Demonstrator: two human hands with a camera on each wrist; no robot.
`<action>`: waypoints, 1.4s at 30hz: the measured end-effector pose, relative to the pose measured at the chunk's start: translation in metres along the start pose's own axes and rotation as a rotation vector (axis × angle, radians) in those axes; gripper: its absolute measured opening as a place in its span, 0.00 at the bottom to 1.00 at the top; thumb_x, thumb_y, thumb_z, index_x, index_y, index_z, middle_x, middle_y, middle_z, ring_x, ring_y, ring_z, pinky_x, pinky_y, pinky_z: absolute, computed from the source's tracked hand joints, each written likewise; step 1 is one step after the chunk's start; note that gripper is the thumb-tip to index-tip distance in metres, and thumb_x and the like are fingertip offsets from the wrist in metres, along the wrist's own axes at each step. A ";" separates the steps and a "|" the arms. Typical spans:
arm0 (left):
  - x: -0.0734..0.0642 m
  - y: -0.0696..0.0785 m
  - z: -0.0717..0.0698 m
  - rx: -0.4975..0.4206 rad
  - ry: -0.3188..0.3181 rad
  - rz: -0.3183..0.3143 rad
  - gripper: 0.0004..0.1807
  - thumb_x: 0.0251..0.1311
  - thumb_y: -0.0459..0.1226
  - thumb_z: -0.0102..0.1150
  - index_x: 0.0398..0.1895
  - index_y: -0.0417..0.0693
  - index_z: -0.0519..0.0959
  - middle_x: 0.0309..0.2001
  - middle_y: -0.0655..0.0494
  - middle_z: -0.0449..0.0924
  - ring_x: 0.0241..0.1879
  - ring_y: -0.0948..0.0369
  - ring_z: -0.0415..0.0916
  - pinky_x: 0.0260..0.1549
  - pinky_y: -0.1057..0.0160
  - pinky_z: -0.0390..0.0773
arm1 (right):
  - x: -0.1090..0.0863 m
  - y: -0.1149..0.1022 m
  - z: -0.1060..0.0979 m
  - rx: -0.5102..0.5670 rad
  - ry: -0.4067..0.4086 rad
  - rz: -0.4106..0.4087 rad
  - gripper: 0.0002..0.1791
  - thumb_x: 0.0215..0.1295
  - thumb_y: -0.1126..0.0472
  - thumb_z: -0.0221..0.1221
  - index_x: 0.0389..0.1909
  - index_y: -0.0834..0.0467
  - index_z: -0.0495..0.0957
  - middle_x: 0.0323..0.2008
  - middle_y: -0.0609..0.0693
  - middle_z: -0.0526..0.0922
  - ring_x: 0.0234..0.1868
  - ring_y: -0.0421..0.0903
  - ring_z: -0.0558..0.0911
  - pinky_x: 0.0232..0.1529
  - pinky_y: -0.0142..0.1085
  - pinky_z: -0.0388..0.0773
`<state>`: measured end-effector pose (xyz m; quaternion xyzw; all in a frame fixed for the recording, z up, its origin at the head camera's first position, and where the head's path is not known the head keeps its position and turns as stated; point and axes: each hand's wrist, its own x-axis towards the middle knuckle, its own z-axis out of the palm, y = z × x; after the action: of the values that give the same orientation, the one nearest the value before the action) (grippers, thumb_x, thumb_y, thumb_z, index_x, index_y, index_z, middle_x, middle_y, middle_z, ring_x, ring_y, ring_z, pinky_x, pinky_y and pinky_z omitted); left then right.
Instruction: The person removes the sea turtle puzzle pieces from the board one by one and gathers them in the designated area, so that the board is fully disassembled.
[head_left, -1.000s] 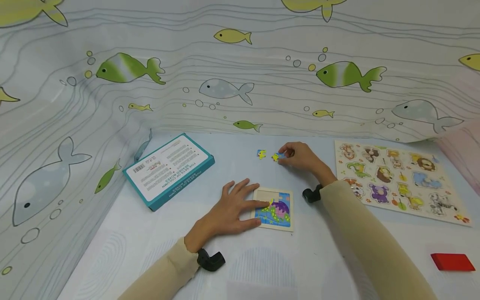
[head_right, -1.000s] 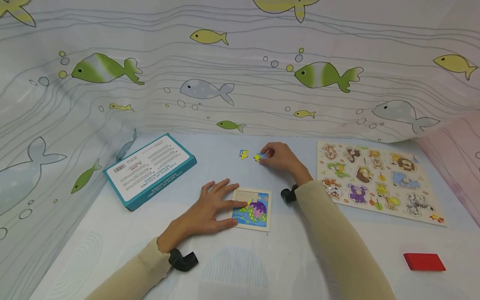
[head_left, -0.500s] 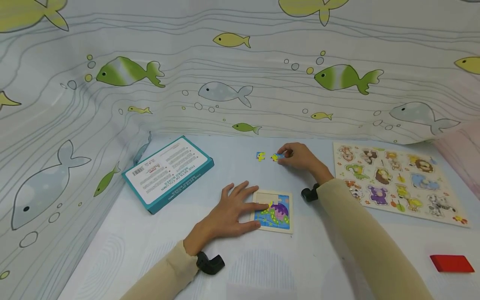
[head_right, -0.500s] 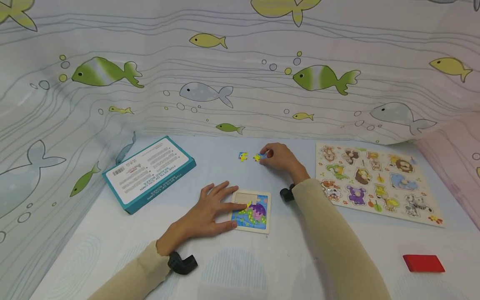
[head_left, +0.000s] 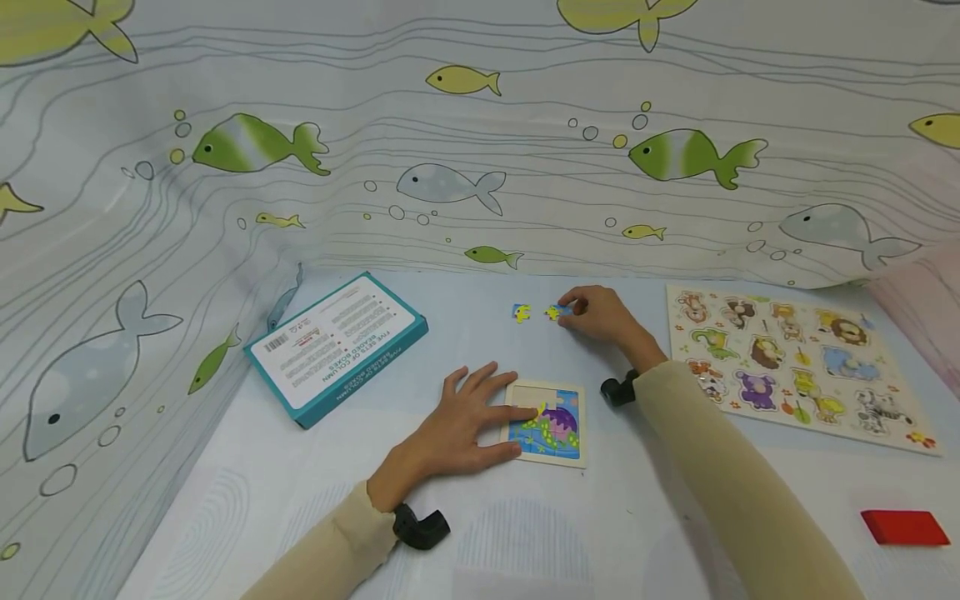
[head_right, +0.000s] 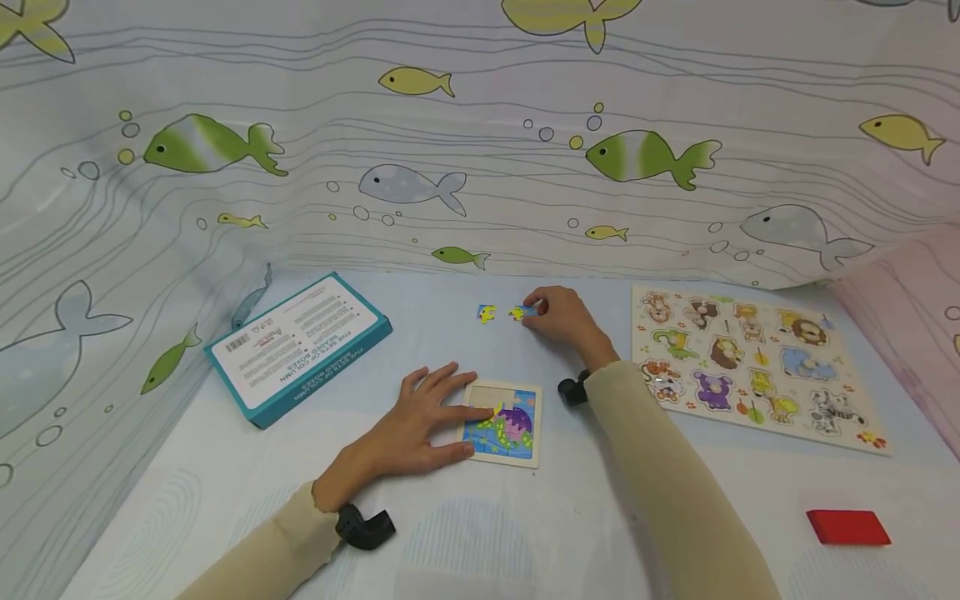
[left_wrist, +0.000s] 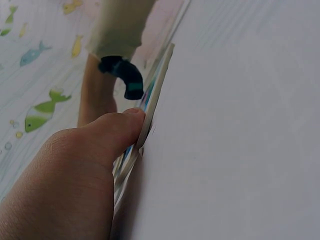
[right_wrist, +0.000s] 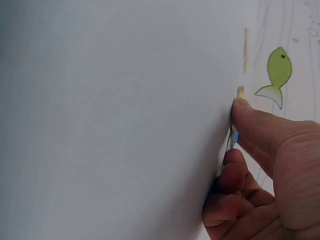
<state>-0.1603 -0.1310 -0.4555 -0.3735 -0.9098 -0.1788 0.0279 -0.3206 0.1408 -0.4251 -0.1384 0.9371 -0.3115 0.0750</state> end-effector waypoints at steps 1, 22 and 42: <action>0.000 0.000 0.000 0.000 0.001 0.000 0.27 0.66 0.63 0.53 0.67 0.78 0.75 0.77 0.53 0.62 0.79 0.43 0.52 0.70 0.30 0.48 | 0.000 0.000 0.000 0.000 0.004 0.002 0.20 0.66 0.56 0.67 0.56 0.59 0.82 0.43 0.58 0.82 0.43 0.52 0.76 0.44 0.42 0.72; 0.000 0.001 0.000 0.015 0.004 -0.011 0.27 0.65 0.62 0.54 0.67 0.79 0.75 0.77 0.53 0.62 0.79 0.44 0.51 0.70 0.31 0.49 | -0.006 0.002 0.000 0.052 0.033 0.031 0.22 0.66 0.56 0.66 0.59 0.58 0.81 0.44 0.59 0.81 0.44 0.53 0.75 0.46 0.42 0.71; 0.001 -0.001 -0.001 0.005 -0.015 -0.013 0.27 0.66 0.63 0.54 0.68 0.78 0.74 0.77 0.52 0.62 0.80 0.44 0.51 0.71 0.32 0.47 | -0.054 0.014 0.001 0.299 -0.072 -0.065 0.12 0.69 0.58 0.65 0.49 0.58 0.85 0.37 0.52 0.82 0.34 0.45 0.76 0.32 0.31 0.74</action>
<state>-0.1618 -0.1314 -0.4545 -0.3689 -0.9128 -0.1739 0.0206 -0.2717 0.1676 -0.4312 -0.1671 0.8721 -0.4446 0.1181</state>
